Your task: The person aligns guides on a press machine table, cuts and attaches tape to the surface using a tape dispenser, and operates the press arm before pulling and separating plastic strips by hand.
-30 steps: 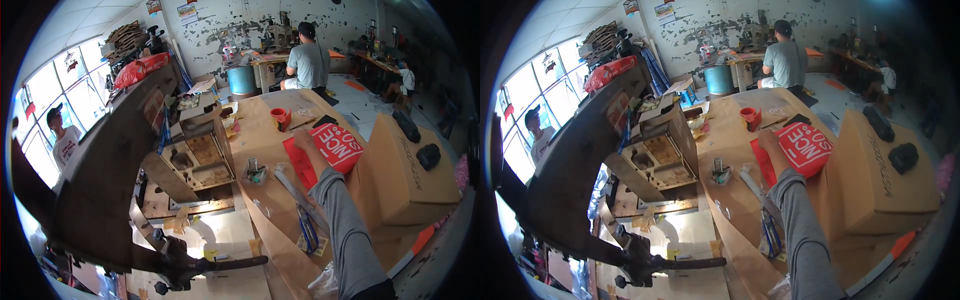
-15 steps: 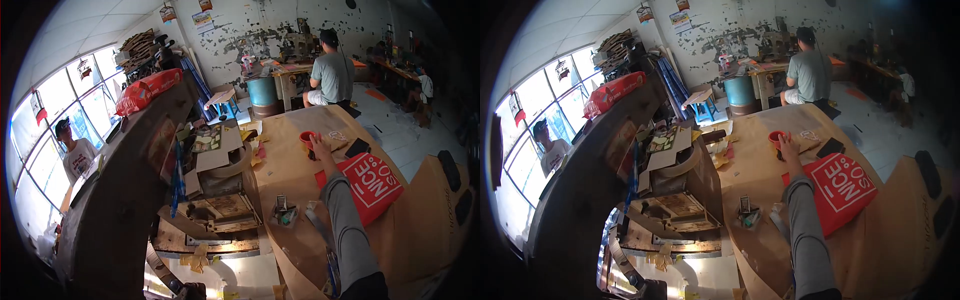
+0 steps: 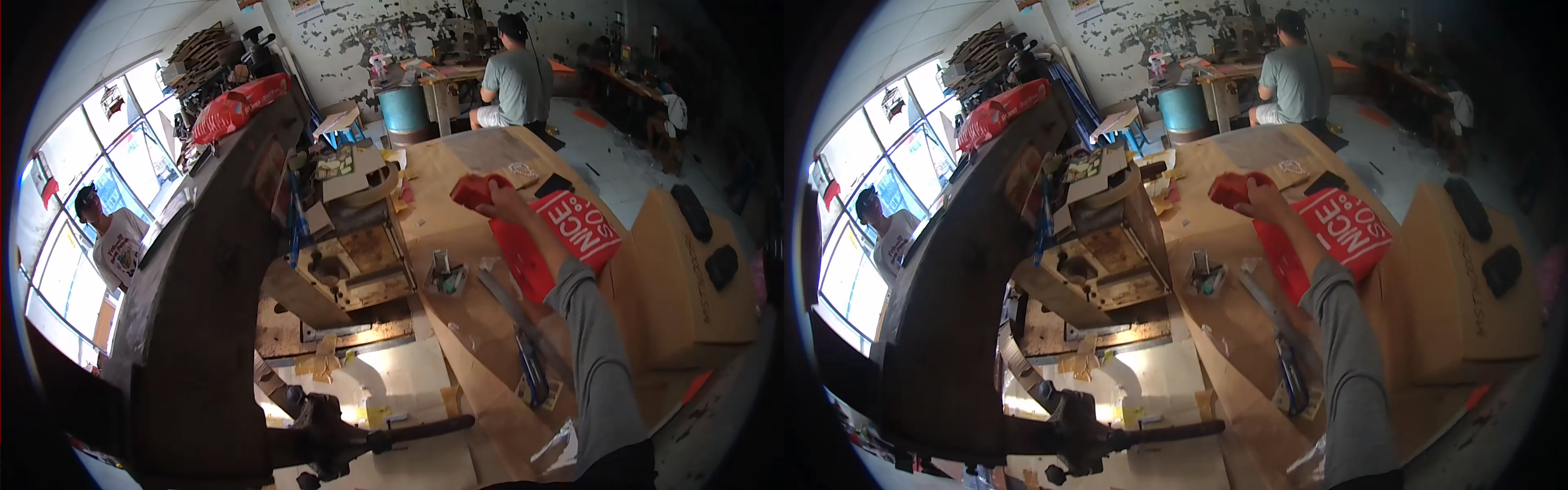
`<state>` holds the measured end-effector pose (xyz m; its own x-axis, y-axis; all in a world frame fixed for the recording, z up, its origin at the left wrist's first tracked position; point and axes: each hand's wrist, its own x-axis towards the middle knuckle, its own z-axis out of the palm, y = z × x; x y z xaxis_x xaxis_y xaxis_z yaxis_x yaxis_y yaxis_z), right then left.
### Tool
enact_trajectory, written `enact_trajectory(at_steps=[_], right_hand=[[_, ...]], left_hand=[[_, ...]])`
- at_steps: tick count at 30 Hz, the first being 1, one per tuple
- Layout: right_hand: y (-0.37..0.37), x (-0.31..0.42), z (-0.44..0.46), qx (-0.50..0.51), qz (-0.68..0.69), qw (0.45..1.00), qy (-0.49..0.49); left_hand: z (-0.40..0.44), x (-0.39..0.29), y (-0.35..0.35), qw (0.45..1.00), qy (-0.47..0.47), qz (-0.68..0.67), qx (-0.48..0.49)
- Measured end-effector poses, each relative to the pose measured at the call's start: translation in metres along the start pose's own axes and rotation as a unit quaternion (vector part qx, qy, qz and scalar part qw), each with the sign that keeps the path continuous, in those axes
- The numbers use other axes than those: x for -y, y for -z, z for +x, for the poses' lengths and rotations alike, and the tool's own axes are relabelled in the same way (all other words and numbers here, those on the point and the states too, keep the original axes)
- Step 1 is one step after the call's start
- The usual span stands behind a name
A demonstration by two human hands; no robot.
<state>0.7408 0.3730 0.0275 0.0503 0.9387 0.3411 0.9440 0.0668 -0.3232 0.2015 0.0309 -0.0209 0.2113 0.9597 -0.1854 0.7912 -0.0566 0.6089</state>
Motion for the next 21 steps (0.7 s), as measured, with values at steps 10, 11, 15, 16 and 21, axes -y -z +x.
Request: enact_trajectory(at_steps=[10,11,15,16,21], right_hand=[[0.201,0.189,-0.166,0.104,0.395,0.908,-0.091],[0.211,0.209,-0.188,0.12,0.476,0.867,-0.085],[0.232,0.282,-0.288,0.028,0.427,0.902,-0.065],[0.219,0.303,-0.315,-0.01,0.491,0.87,-0.035],[0.157,0.382,-0.425,0.033,0.35,0.936,0.021]], left_hand=[[-0.138,0.157,0.048,0.916,0.226,-0.133,0.305],[-0.139,0.163,0.06,0.895,0.238,-0.144,0.347],[-0.107,0.135,0.12,0.849,0.171,-0.171,0.469],[-0.099,0.115,0.13,0.899,0.061,-0.175,0.397],[-0.065,0.037,0.135,0.891,-0.223,-0.35,0.184]])
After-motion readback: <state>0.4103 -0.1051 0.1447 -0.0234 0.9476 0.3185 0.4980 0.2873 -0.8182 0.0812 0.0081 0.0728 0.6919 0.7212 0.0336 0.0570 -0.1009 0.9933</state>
